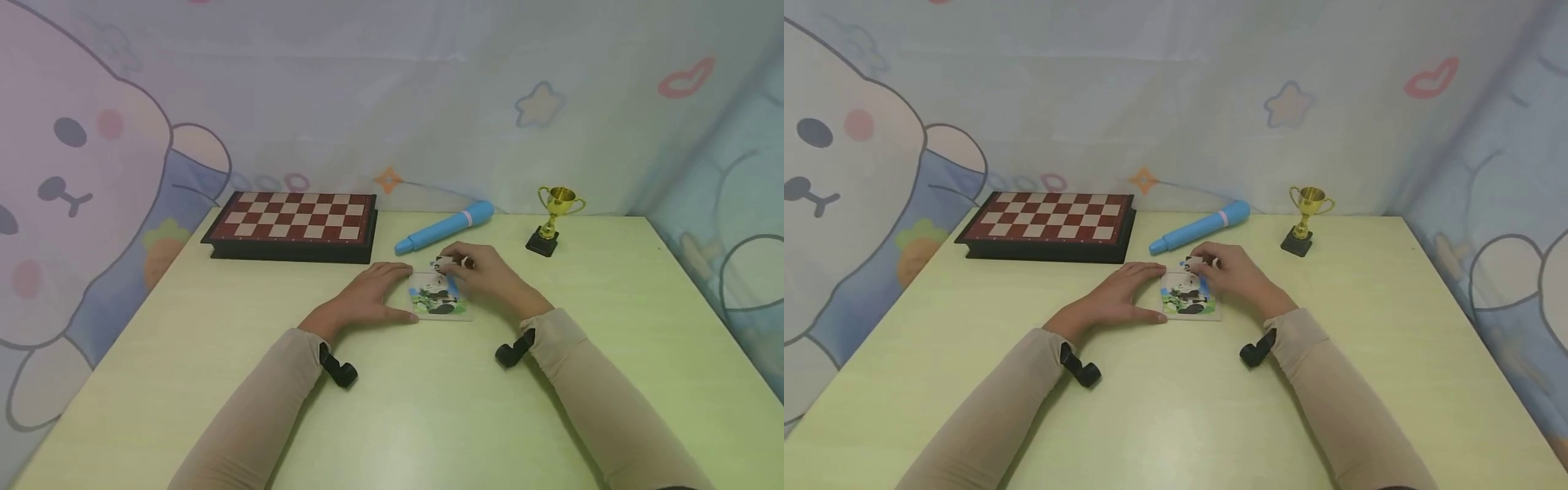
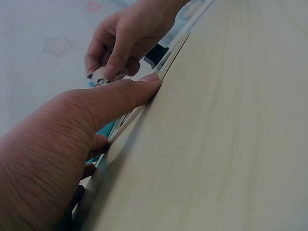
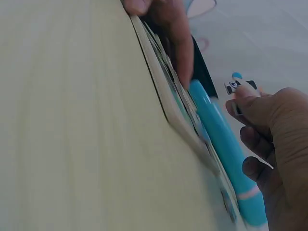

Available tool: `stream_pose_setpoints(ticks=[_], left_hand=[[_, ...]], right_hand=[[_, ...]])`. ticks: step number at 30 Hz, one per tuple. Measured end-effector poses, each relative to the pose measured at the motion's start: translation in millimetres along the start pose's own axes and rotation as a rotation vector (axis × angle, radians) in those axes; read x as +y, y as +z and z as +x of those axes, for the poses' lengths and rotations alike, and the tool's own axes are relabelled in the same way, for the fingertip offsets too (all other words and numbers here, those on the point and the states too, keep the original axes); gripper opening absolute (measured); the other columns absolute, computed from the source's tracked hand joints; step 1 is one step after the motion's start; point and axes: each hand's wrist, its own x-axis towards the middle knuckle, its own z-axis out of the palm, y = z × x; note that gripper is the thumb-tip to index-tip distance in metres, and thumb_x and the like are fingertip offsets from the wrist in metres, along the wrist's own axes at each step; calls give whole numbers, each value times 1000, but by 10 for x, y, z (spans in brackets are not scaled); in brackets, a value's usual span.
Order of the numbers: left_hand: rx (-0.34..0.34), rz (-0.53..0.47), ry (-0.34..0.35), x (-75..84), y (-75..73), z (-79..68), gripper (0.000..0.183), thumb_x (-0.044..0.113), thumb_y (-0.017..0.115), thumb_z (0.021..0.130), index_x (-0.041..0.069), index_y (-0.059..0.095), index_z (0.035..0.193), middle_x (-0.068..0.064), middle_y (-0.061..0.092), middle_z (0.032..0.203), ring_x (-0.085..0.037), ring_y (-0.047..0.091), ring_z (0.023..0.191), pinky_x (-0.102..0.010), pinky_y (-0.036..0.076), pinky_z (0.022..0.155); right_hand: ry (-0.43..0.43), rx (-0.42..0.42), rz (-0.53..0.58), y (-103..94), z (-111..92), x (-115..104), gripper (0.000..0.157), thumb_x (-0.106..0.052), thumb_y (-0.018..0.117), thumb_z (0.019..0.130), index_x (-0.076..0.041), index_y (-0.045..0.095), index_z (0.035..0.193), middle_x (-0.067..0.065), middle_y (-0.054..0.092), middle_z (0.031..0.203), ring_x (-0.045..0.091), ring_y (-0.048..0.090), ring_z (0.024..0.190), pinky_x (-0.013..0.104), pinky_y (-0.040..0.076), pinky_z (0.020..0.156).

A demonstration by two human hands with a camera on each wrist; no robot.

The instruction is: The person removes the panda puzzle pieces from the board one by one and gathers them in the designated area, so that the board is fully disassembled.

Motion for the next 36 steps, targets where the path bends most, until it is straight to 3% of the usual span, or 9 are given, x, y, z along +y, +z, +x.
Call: stream_pose_setpoints(ticks=[8,13,17,22,36], left_hand=[[-13,20,-5,11,-14,2,100,73,67,79,16,38,156,0,36,159,-20,28,147,-43,22,120],[-4,17,-10,15,-13,14,100,73,67,79,16,37,156,0,36,159,-20,27,147,-42,21,121],[-8,3,-16,14,3,9,100,72,68,79,16,38,156,-1,36,159,-20,27,147,-43,21,121],[-6,0,-17,7,17,2,99,72,68,79,17,38,156,0,36,159,-19,28,147,-43,21,120],[-4,1,-11,-4,20,1,99,72,68,79,17,38,156,-1,36,159,-20,28,147,-43,22,120]], right_hand=[[164,142,-31,-393,-455,497,26,-32,59,103,-15,72,117,4,71,107,20,63,92,39,50,81],[222,144,-92,-579,-645,699,23,-31,61,102,-14,71,115,4,72,98,19,63,84,33,48,74],[213,111,-133,-577,-635,736,21,-30,66,100,-13,73,110,3,69,97,19,61,86,35,47,76],[167,133,-171,-507,-580,710,15,-21,72,96,-9,73,104,6,64,96,21,57,85,40,47,76],[226,146,-119,-502,-588,703,24,-30,66,99,-10,72,111,7,67,101,23,59,91,41,47,80]])
